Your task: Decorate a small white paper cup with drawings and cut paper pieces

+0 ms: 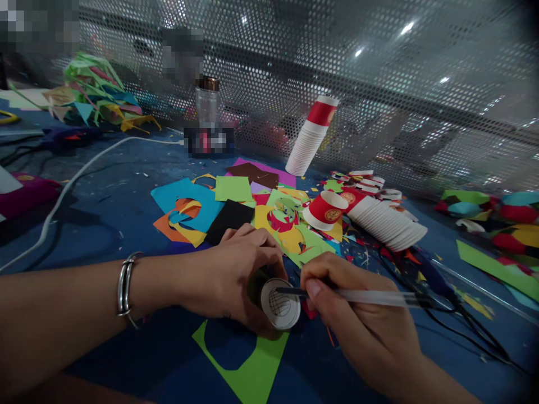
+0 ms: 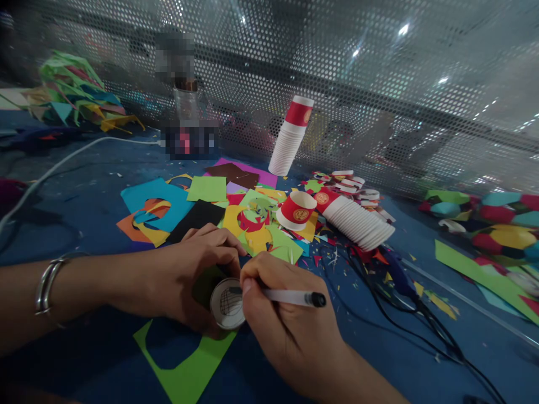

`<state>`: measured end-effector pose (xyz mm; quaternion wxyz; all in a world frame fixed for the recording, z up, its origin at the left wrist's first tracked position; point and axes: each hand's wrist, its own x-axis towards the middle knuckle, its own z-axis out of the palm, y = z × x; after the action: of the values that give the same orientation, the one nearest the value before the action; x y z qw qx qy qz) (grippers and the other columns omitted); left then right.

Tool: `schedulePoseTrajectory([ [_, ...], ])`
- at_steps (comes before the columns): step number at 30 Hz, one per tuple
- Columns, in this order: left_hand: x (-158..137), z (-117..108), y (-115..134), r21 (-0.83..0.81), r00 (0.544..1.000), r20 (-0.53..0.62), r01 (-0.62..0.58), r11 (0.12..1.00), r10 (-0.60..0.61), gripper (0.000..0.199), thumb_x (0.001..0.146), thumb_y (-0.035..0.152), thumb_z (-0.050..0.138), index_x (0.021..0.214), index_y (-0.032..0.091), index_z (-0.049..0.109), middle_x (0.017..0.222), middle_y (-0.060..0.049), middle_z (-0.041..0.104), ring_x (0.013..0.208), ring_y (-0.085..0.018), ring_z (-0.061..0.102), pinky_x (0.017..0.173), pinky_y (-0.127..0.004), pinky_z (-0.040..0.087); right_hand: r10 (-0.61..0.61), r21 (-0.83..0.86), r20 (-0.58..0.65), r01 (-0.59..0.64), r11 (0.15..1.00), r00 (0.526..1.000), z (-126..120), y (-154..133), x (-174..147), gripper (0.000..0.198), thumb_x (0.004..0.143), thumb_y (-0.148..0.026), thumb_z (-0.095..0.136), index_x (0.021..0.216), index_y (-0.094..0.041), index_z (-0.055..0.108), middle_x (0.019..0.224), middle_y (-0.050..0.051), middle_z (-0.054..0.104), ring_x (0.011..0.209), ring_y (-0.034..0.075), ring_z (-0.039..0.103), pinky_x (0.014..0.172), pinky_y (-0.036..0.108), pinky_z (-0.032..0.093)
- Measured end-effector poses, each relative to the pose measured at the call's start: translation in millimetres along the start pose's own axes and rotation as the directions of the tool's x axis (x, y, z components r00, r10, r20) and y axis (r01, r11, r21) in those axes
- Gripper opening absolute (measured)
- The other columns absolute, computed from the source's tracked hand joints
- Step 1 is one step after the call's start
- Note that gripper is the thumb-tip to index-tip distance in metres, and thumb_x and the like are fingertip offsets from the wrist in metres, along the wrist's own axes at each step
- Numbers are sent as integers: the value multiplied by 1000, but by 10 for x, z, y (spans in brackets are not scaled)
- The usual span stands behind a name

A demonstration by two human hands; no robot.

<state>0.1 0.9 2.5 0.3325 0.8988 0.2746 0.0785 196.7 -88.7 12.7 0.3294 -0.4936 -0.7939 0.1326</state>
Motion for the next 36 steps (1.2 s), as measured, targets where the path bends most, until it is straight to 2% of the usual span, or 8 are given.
schedulePoseTrajectory([
  [8, 19, -5, 30, 1, 999, 12, 46, 999, -46, 52, 52, 50, 88, 97, 31, 69, 114, -1, 54, 110, -30, 41, 97, -47, 35, -2, -15, 13, 3, 1000, 1000, 5, -11, 24, 23, 96, -16, 43, 78, -20, 56, 62, -4, 57, 54, 10, 54, 54, 25, 41],
  [14, 0, -13, 31, -13, 999, 12, 37, 999, -37, 53, 53, 51, 88, 99, 32, 70, 117, -2, 53, 112, -30, 41, 98, -48, 34, -16, 8, 10, 16, 1000, 1000, -12, -17, 14, 24, 94, -15, 43, 75, -20, 55, 60, -4, 55, 49, 9, 51, 50, 24, 39],
  [21, -17, -30, 7, -14, 1000, 11, -18, 1000, 18, 49, 61, 57, 82, 101, 33, 69, 115, -2, 52, 111, -30, 41, 94, -45, 36, 8, 50, 35, -10, 999, 999, -19, -30, -2, 23, 92, -13, 43, 75, -20, 56, 57, -5, 53, 47, 9, 50, 47, 24, 38],
  [36, -28, -41, 3, -20, 1000, 23, -3, 1000, 4, 51, 61, 59, 83, 102, 32, 67, 111, -1, 52, 107, -28, 41, 91, -42, 33, 9, 112, 60, -16, 994, 998, -55, -78, -10, 22, 89, -11, 46, 70, -20, 55, 55, -6, 50, 44, 7, 44, 43, 22, 34],
])
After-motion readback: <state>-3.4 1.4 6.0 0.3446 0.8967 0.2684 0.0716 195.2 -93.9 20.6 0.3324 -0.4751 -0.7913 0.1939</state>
